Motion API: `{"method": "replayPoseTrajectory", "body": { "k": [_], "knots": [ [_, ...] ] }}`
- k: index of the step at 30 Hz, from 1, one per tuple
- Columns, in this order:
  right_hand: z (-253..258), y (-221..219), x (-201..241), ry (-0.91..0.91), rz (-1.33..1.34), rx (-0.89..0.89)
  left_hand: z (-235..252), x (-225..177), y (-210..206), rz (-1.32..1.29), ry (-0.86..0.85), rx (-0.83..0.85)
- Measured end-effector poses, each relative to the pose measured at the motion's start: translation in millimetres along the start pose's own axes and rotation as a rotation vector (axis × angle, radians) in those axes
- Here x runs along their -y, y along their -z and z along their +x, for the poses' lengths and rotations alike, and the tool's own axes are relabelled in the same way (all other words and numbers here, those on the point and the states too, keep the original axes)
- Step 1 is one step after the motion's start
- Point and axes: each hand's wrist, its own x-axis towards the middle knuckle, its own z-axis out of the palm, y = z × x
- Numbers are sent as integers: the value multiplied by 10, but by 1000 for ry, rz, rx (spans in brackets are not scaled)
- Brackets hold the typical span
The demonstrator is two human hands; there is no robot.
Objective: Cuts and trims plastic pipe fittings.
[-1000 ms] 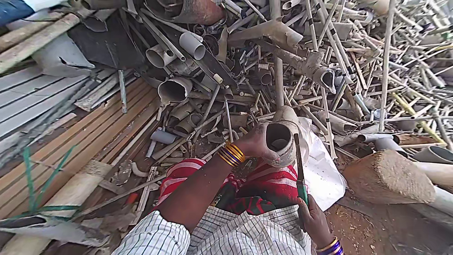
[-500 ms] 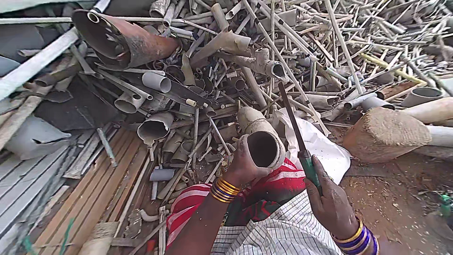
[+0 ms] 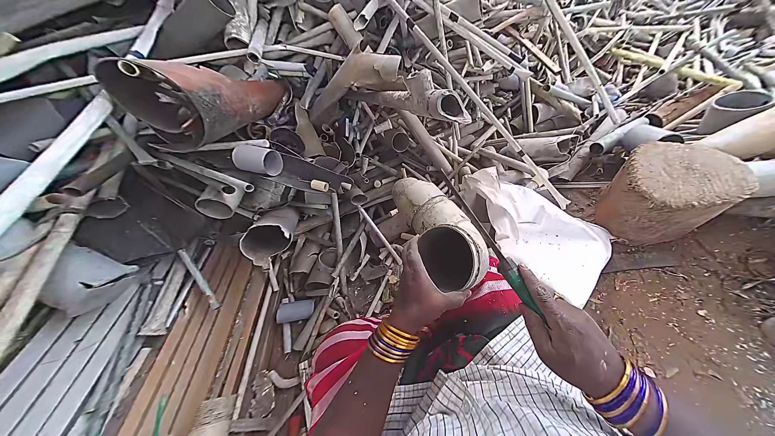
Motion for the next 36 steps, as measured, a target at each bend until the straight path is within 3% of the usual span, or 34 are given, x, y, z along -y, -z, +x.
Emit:
{"method": "replayPoseTrajectory", "body": {
  "k": [2,8,12,17,21,27,31,36],
  "knots": [
    [-28,-17,-18,-47,-7,132,-13,-3,-11,14,0,-3],
    [-83,42,-70,64,51,-134,-61,-8,-47,12,-34,-33],
    [-147,-21,-122,-16,18,84,-77,-19,-65,38,-29,-47],
    [-124,34,-151,66,80,-135,-116,-10,-75,39,-78,-55],
    [-171,-7,-144,13,15,56,-152,-14,-109,77,-110,-81],
    [-186,56,-191,84,92,-105,-185,8,-118,59,-149,-87],
    [-236,12,-195,29,41,54,-200,-17,-119,72,-138,-85],
    [-261,39,-221,84,112,-114,-209,-10,-125,67,-127,-79]
  ]
}}
